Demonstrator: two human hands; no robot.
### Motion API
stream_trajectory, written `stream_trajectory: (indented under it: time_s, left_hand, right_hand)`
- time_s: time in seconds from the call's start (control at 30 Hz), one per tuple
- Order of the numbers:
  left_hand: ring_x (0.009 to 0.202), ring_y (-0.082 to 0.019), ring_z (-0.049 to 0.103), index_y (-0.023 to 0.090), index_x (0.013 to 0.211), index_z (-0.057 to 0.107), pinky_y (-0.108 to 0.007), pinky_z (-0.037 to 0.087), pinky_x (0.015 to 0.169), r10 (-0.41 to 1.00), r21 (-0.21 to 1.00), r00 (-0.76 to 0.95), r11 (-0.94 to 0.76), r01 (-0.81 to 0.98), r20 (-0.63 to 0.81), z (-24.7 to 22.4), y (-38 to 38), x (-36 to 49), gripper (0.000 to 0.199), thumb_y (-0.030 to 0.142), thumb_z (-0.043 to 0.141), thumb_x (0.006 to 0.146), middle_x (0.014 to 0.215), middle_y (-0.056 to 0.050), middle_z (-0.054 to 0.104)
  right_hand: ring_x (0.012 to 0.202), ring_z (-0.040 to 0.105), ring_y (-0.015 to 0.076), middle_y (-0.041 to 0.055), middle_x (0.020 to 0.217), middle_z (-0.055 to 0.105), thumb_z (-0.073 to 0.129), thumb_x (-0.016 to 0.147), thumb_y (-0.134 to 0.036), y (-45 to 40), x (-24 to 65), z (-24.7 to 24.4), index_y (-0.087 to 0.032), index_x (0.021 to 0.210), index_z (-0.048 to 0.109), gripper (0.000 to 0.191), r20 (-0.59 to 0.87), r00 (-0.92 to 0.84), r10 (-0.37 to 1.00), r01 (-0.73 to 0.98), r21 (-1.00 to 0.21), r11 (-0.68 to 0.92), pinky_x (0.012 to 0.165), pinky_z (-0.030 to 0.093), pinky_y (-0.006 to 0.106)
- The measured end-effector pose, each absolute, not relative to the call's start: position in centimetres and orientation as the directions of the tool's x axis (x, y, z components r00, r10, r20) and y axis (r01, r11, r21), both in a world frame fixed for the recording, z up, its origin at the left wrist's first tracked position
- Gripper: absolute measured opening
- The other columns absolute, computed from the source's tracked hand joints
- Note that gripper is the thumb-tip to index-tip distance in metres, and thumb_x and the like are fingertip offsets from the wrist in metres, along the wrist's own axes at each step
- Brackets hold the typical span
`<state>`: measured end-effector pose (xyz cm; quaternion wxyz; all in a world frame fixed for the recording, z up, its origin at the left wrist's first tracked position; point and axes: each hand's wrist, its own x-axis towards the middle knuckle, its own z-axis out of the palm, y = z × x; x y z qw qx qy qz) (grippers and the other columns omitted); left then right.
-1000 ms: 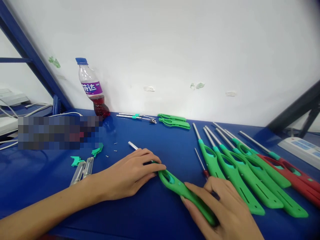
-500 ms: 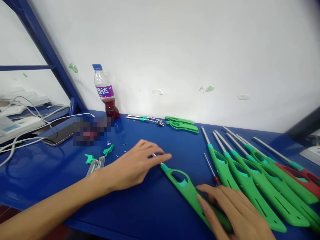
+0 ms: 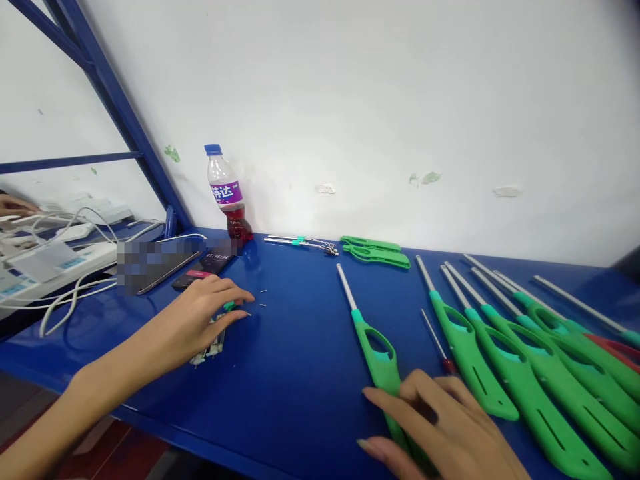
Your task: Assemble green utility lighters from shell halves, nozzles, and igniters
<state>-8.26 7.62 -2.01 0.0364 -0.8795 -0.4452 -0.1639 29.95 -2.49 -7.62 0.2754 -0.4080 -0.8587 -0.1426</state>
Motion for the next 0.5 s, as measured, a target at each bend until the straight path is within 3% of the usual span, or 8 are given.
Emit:
stream_trajectory:
  time_s: [0.13, 0.3, 0.43, 0.5]
  left_hand:
    - [0.093, -0.029, 0.070, 0.028, 0.106, 0.078, -0.040, 0.049, 0.085, 0.778, 0.062, 0.543, -0.588, 0.806, 0.317, -3.5, 8.8, -8.3, 0.047, 0.061, 0.046, 0.109, 0.101, -0.006, 0.079]
    - [0.080, -0.025, 0.065, 0.026, 0.087, 0.072, -0.037, 0.042, 0.073, 0.779, 0.045, 0.544, -0.584, 0.810, 0.313, -4.8, 9.5, -8.7, 0.044, 0.051, 0.043, 0.109, 0.090, -0.005, 0.075]
    - [0.079, -0.025, 0.062, 0.025, 0.088, 0.068, -0.038, 0.041, 0.075, 0.790, 0.025, 0.530, -0.564, 0.826, 0.308, -5.1, 9.1, -8.3, 0.036, 0.039, 0.044, 0.110, 0.087, -0.005, 0.072]
    - [0.079, -0.026, 0.061, 0.024, 0.089, 0.068, -0.039, 0.041, 0.076, 0.794, 0.009, 0.518, -0.548, 0.836, 0.317, -5.0, 8.9, -7.9, 0.033, 0.035, 0.045, 0.109, 0.086, -0.006, 0.070]
  right_hand:
    - [0.071, 0.065, 0.0154, 0.0025, 0.091, 0.068, 0.039, 0.114, -0.051, -2.2, 27.9, -7.0, -0.027, 0.119, 0.072, 0.041, 0.610, -0.424, 0.670, 0.812, -0.072, 0.580, 0.068, 0.050, 0.031]
    - [0.080, 0.069, 0.0183, 0.0028, 0.095, 0.072, 0.053, 0.111, -0.035, -2.2, 30.1, -6.4, -0.024, 0.115, 0.071, 0.021, 0.721, -0.232, 0.653, 0.893, -0.109, 0.437, 0.079, 0.046, 0.036]
    - [0.078, 0.064, 0.0223, 0.0025, 0.088, 0.070, 0.055, 0.108, -0.043, -2.5, 32.7, -6.8, -0.025, 0.108, 0.071, 0.024, 0.734, -0.044, 0.677, 0.965, -0.143, 0.218, 0.076, 0.044, 0.039]
    - [0.079, 0.063, 0.0261, 0.0047, 0.087, 0.069, 0.052, 0.108, -0.050, -2.4, 33.3, -7.2, -0.025, 0.106, 0.071, 0.032, 0.714, -0.021, 0.700, 0.985, -0.105, 0.137, 0.073, 0.041, 0.042]
